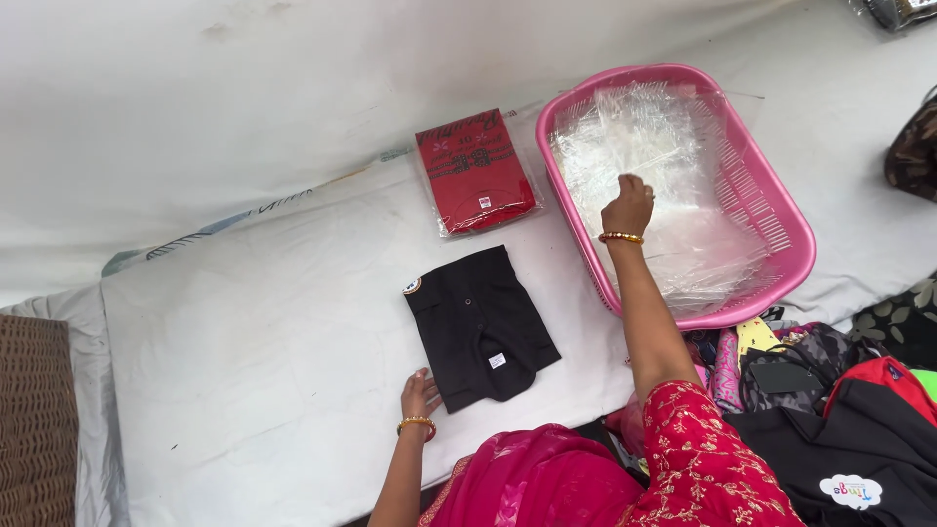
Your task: The person folds a black t-shirt on a white surface, smoothing it out and folding it into a compact rectangle. They then place the folded shirt into a clear plastic bag, seal it, and set it aside.
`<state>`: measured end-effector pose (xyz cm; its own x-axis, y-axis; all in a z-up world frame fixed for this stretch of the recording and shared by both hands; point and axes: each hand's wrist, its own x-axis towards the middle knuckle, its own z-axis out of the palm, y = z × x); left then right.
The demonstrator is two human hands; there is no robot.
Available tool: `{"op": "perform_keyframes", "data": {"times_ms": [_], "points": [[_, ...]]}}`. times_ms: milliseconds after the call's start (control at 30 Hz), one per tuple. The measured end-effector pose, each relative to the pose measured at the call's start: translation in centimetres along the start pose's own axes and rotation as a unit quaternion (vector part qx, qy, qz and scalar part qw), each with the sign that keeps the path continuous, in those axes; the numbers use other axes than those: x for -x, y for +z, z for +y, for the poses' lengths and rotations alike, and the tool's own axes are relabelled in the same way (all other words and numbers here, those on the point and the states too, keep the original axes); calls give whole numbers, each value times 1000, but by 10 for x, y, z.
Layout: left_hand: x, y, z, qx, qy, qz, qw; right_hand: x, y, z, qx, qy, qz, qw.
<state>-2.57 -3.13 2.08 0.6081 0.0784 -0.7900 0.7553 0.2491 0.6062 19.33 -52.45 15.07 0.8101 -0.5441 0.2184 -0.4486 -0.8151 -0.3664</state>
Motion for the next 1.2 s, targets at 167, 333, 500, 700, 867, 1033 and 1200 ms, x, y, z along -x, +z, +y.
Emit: {"op": "perform_keyframes", "data": {"times_ms": [167,333,500,700,867,1033,1200], "points": [[-28,-18,-3,-21,73,101,992,46,-80,-86,-110,-233,161,953],[-15,-28,18,-57,225,40,972,189,-77,-189,-155,-358,-42,920],[24,-20,56,52,159,-84,982,316,5,-230,-116,-432,-213,869],[-57,-65,21,157,93,61,981,365,21,-226,-141,-416,-373,817],[-97,-104,19,131,142,110,975,310,12,-168,-191,-286,-258,903],[-141,-156,17,121,230,159,952,263,34,-69,-136,-132,-159,969],[-100,-193,57,-35,209,348,913,262,66,-13,-72,-13,-192,979]]}}
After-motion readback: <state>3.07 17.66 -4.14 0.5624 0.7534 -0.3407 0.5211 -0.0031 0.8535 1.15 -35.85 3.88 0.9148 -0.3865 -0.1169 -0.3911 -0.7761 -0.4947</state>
